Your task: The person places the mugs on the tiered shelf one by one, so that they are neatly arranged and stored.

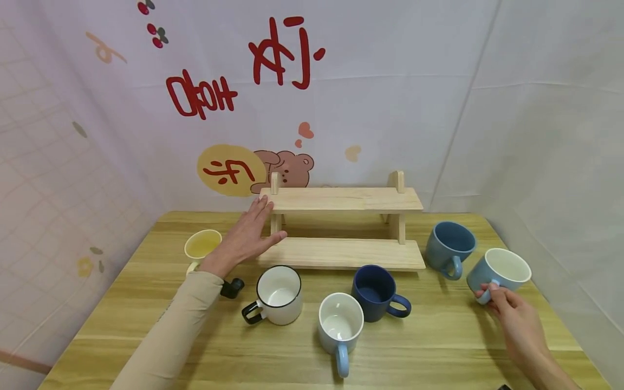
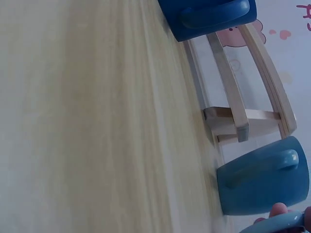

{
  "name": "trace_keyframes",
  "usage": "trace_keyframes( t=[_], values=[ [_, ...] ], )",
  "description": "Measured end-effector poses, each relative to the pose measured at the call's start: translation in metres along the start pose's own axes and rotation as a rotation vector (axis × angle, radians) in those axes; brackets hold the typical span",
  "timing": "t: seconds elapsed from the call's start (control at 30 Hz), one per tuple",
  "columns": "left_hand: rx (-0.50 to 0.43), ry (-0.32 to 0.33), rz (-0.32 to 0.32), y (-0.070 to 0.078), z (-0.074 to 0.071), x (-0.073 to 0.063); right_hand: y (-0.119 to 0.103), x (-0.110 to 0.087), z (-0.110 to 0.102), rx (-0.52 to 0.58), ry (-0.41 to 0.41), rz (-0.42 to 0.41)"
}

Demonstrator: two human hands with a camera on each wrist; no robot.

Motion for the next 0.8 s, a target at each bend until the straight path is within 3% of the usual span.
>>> trace_keyframes(
  t=[0.1,0.3,0.43,0.8],
  values=[
    [0.001,0.004,-0.002,-0.001,0.000,0.000,-0.002,-0.003,-0.005,0.043,0.020,-0.016],
    [0.003,0.013,0.003,0.000,0.000,0.000,-0.005,-0.006,-0.014,0.175,-0.023,-0.055],
    [-0.001,0.015,0.005,-0.001,0.001,-0.001,-0.011,-0.005,-0.015,0.152,-0.026,-0.077],
    [0.001,0.027,0.012,0.000,-0.001,-0.001,-0.059,-0.003,0.001,0.245,-0.058,-0.256]
  ],
)
Point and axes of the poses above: each hand's wrist, its own x-axis towards the middle knuckle, its own z-axis out of the palm, y = z × x, the point moved 6 cm from there along x, towards the middle knuckle, and after that the axes turned 2 degrees about z, right-handed, at the moved point
